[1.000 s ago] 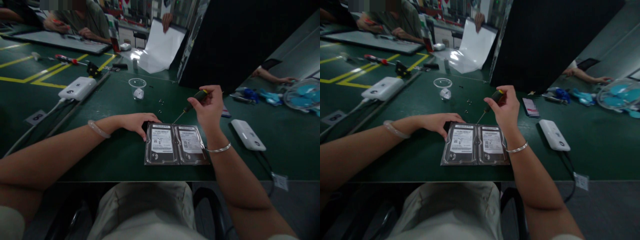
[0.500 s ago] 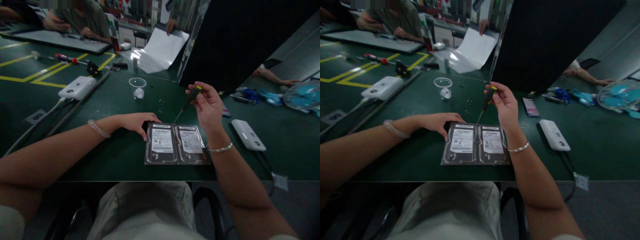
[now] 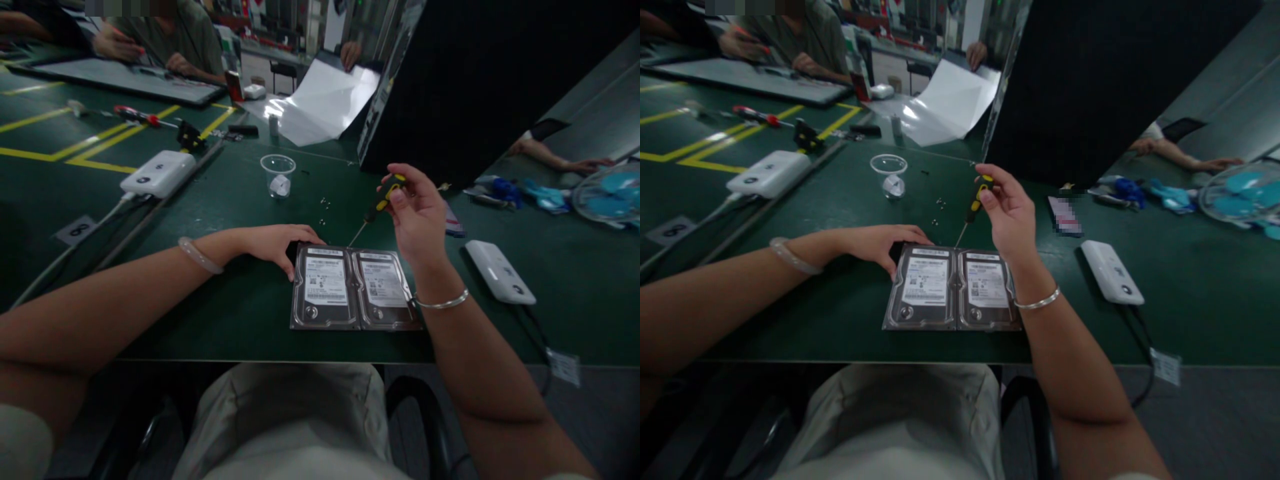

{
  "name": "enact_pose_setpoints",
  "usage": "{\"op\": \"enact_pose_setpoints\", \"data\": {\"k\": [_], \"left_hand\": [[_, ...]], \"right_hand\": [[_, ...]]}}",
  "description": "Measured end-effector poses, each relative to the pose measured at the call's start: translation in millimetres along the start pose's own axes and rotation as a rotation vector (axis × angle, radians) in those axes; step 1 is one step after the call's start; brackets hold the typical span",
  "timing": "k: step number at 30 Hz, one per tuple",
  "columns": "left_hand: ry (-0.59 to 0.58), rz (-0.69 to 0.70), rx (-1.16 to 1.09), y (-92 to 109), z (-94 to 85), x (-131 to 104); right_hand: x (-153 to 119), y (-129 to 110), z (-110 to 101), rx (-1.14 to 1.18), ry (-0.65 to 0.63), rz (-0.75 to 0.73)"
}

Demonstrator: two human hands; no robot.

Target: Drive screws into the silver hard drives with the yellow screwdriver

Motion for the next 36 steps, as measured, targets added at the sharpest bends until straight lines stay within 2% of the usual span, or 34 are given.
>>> {"op": "enact_pose_setpoints", "data": {"k": [9,15,17,22,30,33,36], "left_hand": [[-0.001,0.009,0.017,-1,-0.2,0],[-0.002,0.011,0.010,-2,0.5,0],[-0.003,0.005,0.004,-2,0.5,0],[-0.010,-0.007,-0.009,-1,0.5,0],[-0.014,-0.024,0.014,5,-0.9,-1],[-0.012,-0.017,0.015,5,-0.9,0],[-0.011,-0.013,0.016,3,-0.4,0]], "right_hand": [[2,4,-5,0.132,-0.099,0.106],[2,-3,-12,-0.132,0.156,0.007],[3,-4,-12,-0.129,0.135,0.010],[5,-1,-11,0.017,-0.031,0.091],[2,1,-8,0.139,-0.129,0.136],[2,3,-9,0.121,-0.129,0.128],[4,5,-15,-0.016,0.012,0.053]]}}
Point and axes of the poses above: each hand's wrist, its own x-axis towards the middle knuckle, its own z-axis out of the palm, y = z × x, the point moved 5 cm from there along x, towards the middle knuckle, and after that the axes turned 10 degrees about -y, right-handed, at the moved point
